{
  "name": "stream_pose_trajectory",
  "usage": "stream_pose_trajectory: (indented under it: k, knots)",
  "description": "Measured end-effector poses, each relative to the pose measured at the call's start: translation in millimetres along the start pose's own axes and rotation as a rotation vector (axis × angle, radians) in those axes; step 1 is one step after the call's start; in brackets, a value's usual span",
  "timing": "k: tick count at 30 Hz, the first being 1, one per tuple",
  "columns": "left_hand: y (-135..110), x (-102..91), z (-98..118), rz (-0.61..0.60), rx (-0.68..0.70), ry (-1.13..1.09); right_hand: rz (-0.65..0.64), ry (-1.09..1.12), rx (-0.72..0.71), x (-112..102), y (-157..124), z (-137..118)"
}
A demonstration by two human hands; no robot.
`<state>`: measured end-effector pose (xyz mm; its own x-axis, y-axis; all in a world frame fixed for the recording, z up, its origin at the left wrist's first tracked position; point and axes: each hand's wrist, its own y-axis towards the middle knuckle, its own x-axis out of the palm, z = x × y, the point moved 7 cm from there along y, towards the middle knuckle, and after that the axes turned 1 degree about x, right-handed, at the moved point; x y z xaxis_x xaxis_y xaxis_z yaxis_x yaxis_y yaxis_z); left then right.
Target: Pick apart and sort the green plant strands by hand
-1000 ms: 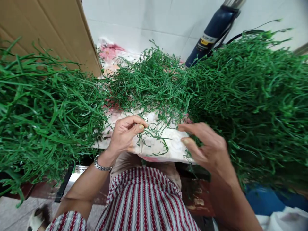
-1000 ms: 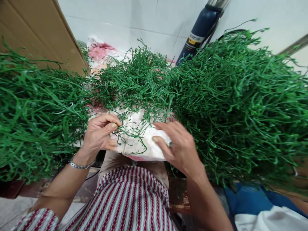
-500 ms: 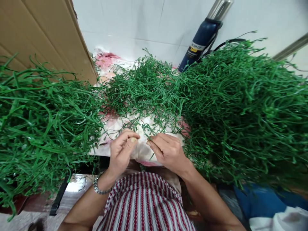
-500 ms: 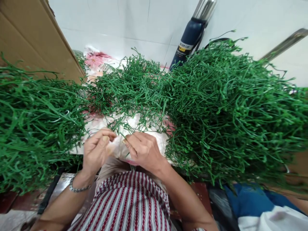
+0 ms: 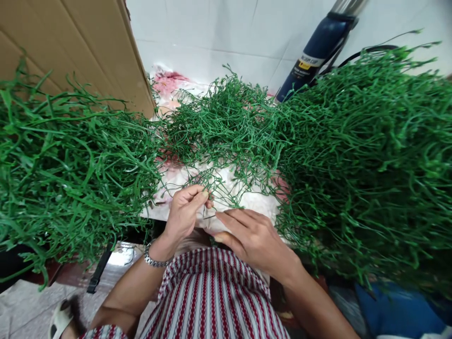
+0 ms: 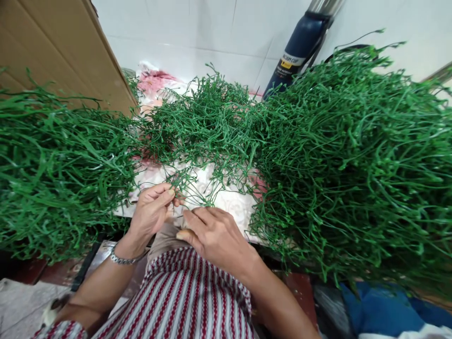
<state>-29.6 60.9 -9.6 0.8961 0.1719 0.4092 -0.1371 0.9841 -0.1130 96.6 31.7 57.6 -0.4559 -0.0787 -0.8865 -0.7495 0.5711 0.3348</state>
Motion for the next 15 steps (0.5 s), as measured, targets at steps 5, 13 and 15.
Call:
stream_pose_trajectory:
  k: [5, 13, 15]
  knots:
    - [-7.1, 0.2, -0.1, -0.009, 0.000, -0.020, 0.234, 0.201, 0.095, -42.3, -2.2, 17.8]
    - [-18.1, 4.3, -4.7, -0.105, 0.032, 0.011, 0.235, 0.351, 0.142, -15.2, 16.1, 43.1]
    - [-19.6, 4.5, -4.6, -0.140, 0.061, 0.062, 0.287, 0.339, 0.112, -15.3, 17.4, 39.2]
